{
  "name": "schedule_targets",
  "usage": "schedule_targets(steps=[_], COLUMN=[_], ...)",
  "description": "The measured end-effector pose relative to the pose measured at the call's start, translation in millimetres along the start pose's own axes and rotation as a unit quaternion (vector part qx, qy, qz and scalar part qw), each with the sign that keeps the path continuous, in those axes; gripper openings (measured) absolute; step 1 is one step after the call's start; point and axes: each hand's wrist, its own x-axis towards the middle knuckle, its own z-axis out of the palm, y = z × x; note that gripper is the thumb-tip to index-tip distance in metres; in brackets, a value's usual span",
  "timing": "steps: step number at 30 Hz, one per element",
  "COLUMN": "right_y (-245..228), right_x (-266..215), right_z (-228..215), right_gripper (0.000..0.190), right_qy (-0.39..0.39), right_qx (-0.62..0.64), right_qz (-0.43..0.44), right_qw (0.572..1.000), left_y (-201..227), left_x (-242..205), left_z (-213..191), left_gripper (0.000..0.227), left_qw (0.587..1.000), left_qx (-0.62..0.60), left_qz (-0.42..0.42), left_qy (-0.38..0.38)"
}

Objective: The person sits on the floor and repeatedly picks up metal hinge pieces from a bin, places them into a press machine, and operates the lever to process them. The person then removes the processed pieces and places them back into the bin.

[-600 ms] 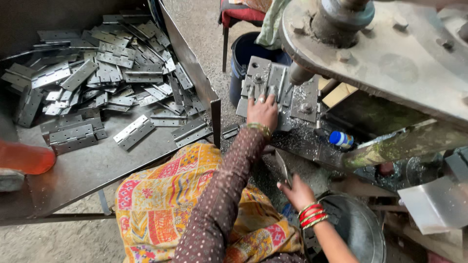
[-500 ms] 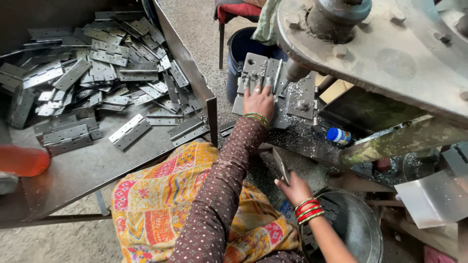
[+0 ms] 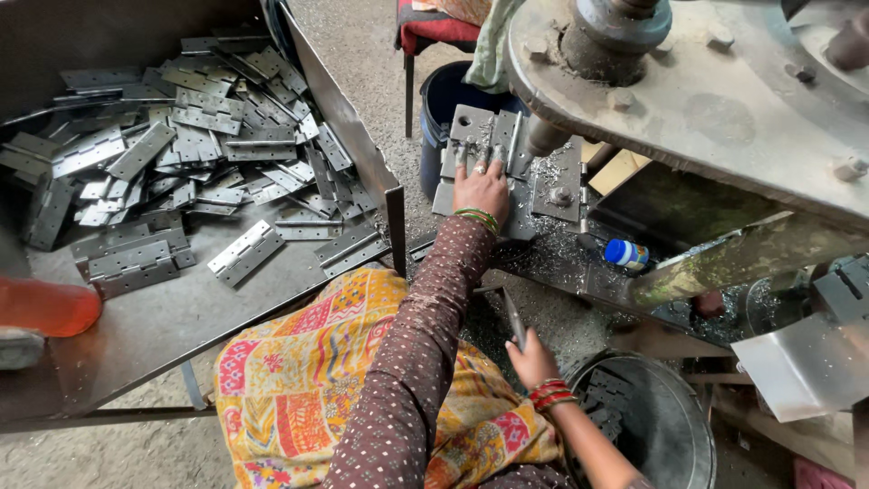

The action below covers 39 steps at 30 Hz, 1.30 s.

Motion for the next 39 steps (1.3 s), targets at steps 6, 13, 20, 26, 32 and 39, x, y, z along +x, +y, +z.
schedule_targets(steps=[6, 13, 20, 26, 32, 39], right_y=[-45.8, -64.1, -71.9, -80.1, -82.0, -78.6], right_x=[-36.4, -45.5, -48.1, -48.6, -53.9, -50.2], right_z=[-79.3, -87.2, -93.7, -99.9, -100.0, -98.2], right_gripper=[0.054, 0.055, 0.049, 0.048, 0.046, 0.05], right_qy=[0.089, 0.154, 0.159, 0.111, 0.138, 0.125], right_qx=[-0.033, -0.008, 0.01, 0.002, 0.012, -0.016], right_qz=[-0.052, -0.157, -0.149, -0.097, -0.132, -0.111], right_qw=[0.994, 0.975, 0.976, 0.989, 0.981, 0.986], left_y=[16.2, 29.9, 19.5, 21.5, 17.8, -1.8], left_x=[-48.3, -146.8, -124.6, -78.5, -61.9, -88.0], left_z=[-12.6, -3.3, -29.9, -15.9, 14.3, -0.1], left_gripper=[0.031, 0.032, 0.011, 0.014, 0.032, 0.059], left_qw=[0.991, 0.97, 0.945, 0.903, 0.993, 0.99], left_qx=[-0.021, 0.011, -0.135, -0.067, 0.02, 0.058], left_qz=[0.012, 0.084, 0.156, 0.151, 0.054, -0.026], left_qy=[-0.131, 0.226, 0.254, 0.397, 0.1, 0.123])
